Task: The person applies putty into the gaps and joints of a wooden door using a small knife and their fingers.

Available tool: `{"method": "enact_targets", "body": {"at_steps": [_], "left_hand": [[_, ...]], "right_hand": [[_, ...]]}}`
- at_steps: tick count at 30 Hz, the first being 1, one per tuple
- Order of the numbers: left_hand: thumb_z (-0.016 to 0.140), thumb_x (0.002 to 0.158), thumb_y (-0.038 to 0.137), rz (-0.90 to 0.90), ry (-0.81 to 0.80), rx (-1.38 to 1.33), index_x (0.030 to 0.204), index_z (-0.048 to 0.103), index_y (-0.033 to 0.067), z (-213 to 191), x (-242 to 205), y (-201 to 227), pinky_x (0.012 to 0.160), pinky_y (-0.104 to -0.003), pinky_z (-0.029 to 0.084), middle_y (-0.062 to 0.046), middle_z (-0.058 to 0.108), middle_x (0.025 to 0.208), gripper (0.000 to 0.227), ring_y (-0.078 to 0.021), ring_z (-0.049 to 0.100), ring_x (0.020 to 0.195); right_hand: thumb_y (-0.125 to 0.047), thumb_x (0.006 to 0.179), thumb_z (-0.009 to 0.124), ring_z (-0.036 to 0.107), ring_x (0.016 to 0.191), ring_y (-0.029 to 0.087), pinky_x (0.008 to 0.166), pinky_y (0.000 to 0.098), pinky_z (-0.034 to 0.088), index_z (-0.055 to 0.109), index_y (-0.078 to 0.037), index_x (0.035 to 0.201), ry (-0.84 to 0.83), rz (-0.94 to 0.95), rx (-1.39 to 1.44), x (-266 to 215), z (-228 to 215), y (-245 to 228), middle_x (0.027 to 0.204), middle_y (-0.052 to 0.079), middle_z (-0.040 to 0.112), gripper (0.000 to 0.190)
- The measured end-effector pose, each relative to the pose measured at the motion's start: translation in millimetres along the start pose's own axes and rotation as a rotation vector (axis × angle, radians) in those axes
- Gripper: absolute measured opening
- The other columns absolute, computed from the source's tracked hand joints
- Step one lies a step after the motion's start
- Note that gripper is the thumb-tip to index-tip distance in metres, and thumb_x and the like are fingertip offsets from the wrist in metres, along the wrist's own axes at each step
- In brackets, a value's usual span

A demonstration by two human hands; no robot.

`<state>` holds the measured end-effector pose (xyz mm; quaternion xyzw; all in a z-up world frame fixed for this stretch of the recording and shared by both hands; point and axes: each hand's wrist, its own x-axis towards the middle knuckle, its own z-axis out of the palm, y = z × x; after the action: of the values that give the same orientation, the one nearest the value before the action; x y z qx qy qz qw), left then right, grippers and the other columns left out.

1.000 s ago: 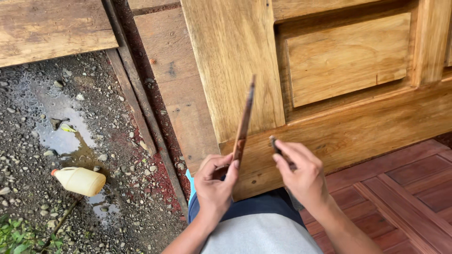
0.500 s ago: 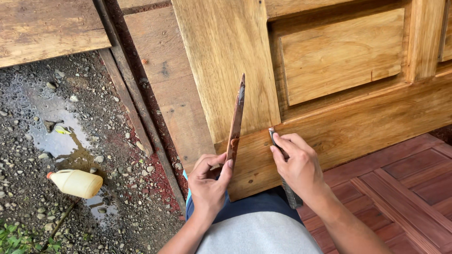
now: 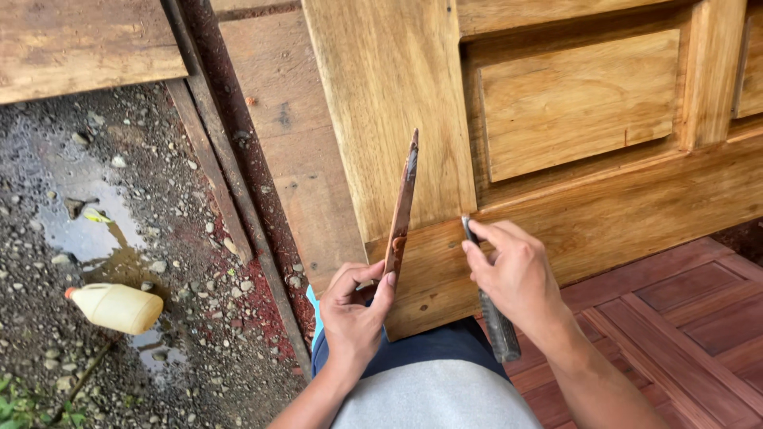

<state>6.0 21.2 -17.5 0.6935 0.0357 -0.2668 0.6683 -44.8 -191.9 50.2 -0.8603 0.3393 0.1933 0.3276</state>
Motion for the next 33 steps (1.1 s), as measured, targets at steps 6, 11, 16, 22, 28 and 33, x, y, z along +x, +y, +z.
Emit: {"method": "enact_targets", "body": {"at_steps": [6,11,16,22,28,33], "left_hand": [[0.078,0.089,0.010,-0.025,0.044,-0.063,0.099,0.078,0.0046,-3,-7,-2,0.064,-0.020,0.058,-0.006,0.070,0.089,0.011,-0.0109,0.067,0.082],[0.079,0.088,0.009,-0.093,0.131,-0.191,0.100,0.077,0.0031,1,-21,-14,0.066,-0.020,0.056,-0.007,0.070,0.092,0.013,-0.0107,0.067,0.083],[0.076,0.090,0.004,-0.061,0.230,-0.370,0.102,0.073,-0.0004,11,-34,-19,0.068,-0.023,0.050,-0.008,0.068,0.090,0.013,-0.0131,0.063,0.083],[0.077,0.088,0.003,-0.007,0.510,-0.444,0.102,0.073,-0.0013,49,-58,-23,0.080,-0.024,0.053,-0.010,0.070,0.096,0.015,-0.0142,0.066,0.088],[0.075,0.089,0.001,0.044,0.859,-0.504,0.106,0.070,-0.0035,112,-90,-24,0.079,-0.023,0.056,-0.011,0.067,0.101,0.018,-0.0145,0.066,0.090],[0.076,0.089,0.003,0.078,1.012,-0.493,0.106,0.071,-0.0022,148,-110,-27,0.085,-0.025,0.057,-0.012,0.071,0.101,0.019,-0.0161,0.068,0.095]], "right_hand": [[-0.017,0.094,0.067,0.076,0.052,0.017,0.049,0.0285,0.058,0.070,-0.002,0.125,-0.104,0.025,-0.088,-2,-3,-18,0.096,0.009,0.071,0.035],[-0.007,0.089,0.071,0.076,0.061,0.017,0.058,0.0228,0.069,0.069,-0.005,0.128,-0.090,0.060,0.119,-5,-36,-1,0.116,0.014,0.074,0.040],[-0.004,0.090,0.072,0.068,0.059,0.015,0.057,0.0226,0.054,0.075,-0.006,0.121,0.042,0.045,0.176,18,-79,21,0.112,0.004,0.071,0.031],[-0.004,0.090,0.071,0.068,0.059,0.016,0.065,0.0225,0.059,0.074,0.000,0.120,-0.207,-0.341,-0.058,70,-98,30,0.108,0.009,0.072,0.031],[-0.018,0.091,0.073,0.066,0.066,0.015,0.068,0.0292,0.056,0.073,-0.007,0.119,-0.473,-1.099,-0.510,124,-100,17,0.103,0.005,0.075,0.030],[-0.028,0.094,0.063,0.070,0.084,0.032,0.075,0.0484,0.058,0.068,-0.012,0.128,-0.678,-1.218,-0.900,132,-87,-10,0.103,0.006,0.068,0.038]]}}
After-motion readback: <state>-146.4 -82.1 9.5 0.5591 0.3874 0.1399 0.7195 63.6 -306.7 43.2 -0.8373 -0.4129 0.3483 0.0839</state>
